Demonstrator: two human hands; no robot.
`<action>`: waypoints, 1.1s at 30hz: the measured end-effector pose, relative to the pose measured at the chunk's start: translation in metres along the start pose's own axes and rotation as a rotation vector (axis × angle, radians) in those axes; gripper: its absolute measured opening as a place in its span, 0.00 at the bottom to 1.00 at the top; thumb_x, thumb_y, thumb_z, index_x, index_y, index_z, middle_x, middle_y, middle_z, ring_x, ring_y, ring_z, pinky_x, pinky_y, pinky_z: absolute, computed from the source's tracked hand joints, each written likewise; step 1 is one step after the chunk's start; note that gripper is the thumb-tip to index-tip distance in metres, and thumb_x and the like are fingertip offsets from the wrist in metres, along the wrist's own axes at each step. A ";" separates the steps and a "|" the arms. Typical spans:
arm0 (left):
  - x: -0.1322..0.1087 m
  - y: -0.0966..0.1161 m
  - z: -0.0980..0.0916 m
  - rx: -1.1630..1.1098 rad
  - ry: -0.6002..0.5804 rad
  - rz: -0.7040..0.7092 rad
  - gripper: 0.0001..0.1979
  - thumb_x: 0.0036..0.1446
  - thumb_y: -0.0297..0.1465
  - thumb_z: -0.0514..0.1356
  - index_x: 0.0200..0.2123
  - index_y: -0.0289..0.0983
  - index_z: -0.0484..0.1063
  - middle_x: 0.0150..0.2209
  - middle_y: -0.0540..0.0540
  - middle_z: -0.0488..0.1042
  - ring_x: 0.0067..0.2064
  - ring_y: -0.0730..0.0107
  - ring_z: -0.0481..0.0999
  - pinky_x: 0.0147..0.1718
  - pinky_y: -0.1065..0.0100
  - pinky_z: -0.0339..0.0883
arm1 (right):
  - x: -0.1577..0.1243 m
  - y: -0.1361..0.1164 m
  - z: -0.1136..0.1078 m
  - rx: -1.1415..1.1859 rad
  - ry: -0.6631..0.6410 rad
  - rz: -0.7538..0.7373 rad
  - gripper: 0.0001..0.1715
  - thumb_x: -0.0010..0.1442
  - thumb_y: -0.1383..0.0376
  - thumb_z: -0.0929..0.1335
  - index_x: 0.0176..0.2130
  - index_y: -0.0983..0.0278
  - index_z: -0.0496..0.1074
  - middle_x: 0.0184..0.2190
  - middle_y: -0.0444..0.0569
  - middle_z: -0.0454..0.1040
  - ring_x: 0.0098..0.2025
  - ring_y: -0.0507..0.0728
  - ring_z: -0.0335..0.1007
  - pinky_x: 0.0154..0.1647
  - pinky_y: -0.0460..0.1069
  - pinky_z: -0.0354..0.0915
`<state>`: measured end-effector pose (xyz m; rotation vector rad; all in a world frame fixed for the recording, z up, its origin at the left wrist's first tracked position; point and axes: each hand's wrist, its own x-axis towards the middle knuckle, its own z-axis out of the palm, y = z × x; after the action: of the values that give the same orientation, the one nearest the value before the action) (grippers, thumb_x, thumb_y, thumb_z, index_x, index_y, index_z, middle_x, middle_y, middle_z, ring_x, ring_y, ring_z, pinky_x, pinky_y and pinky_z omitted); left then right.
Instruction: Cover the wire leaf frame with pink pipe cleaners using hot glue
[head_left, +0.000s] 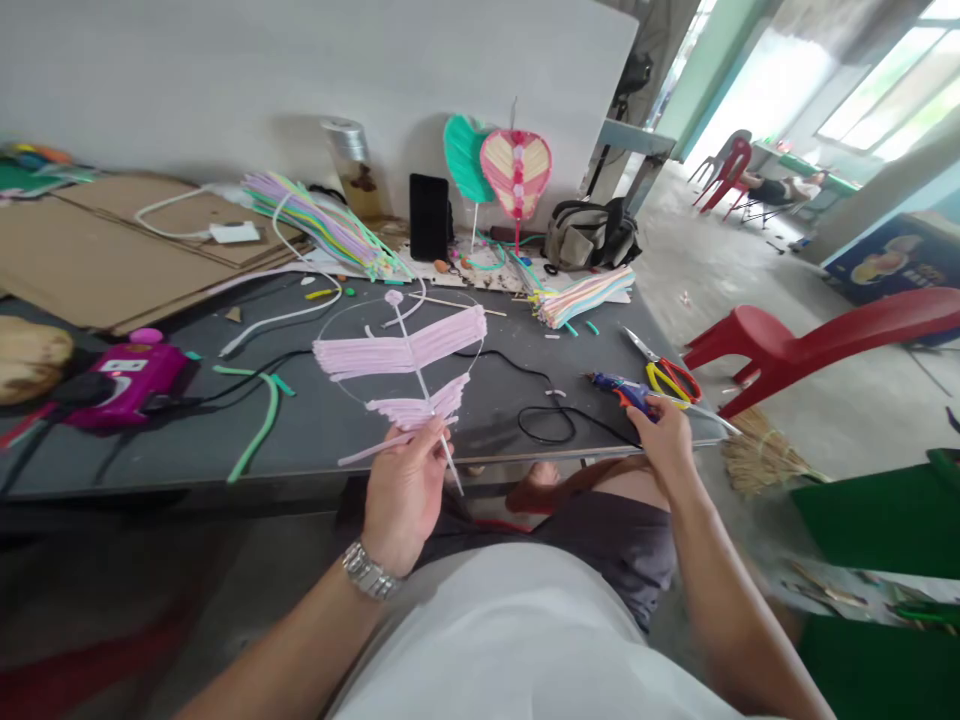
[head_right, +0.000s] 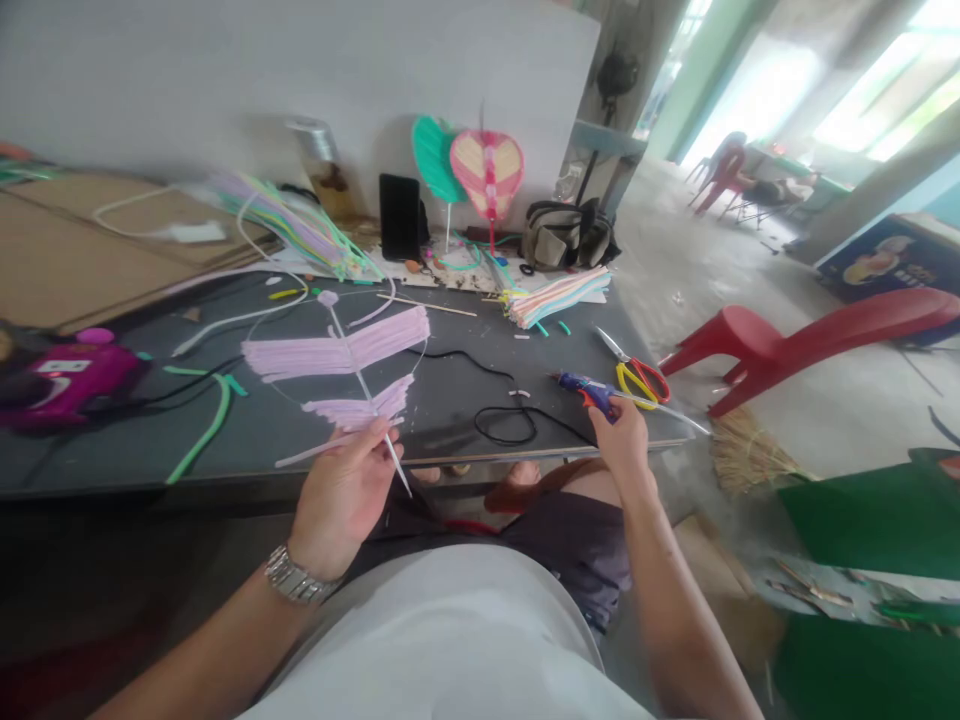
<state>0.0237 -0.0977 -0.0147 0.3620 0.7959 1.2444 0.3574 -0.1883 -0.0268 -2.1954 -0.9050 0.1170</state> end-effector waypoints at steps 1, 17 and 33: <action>-0.001 0.000 0.000 -0.003 -0.003 -0.002 0.17 0.40 0.26 0.78 0.29 0.38 0.73 0.30 0.53 0.77 0.32 0.75 0.73 0.31 0.73 0.66 | -0.004 -0.002 -0.002 -0.033 0.035 -0.014 0.25 0.51 0.50 0.71 0.42 0.66 0.77 0.36 0.58 0.79 0.43 0.66 0.74 0.44 0.60 0.70; -0.019 -0.004 0.024 -0.065 -0.057 -0.212 0.15 0.41 0.26 0.77 0.30 0.36 0.74 0.31 0.53 0.78 0.33 0.76 0.76 0.36 0.73 0.69 | -0.140 -0.154 0.085 0.856 -0.611 0.016 0.15 0.54 0.56 0.75 0.36 0.63 0.75 0.30 0.47 0.79 0.32 0.55 0.73 0.35 0.49 0.70; -0.036 -0.017 0.019 0.030 -0.219 -0.177 0.09 0.52 0.33 0.72 0.32 0.37 0.77 0.33 0.50 0.78 0.34 0.73 0.74 0.35 0.69 0.68 | -0.126 -0.143 0.074 1.130 -0.711 0.223 0.22 0.48 0.50 0.80 0.31 0.64 0.77 0.19 0.41 0.72 0.20 0.48 0.59 0.20 0.45 0.57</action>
<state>0.0454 -0.1335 -0.0001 0.4353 0.6444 1.0087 0.1564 -0.1569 -0.0072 -1.1380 -0.6582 1.2444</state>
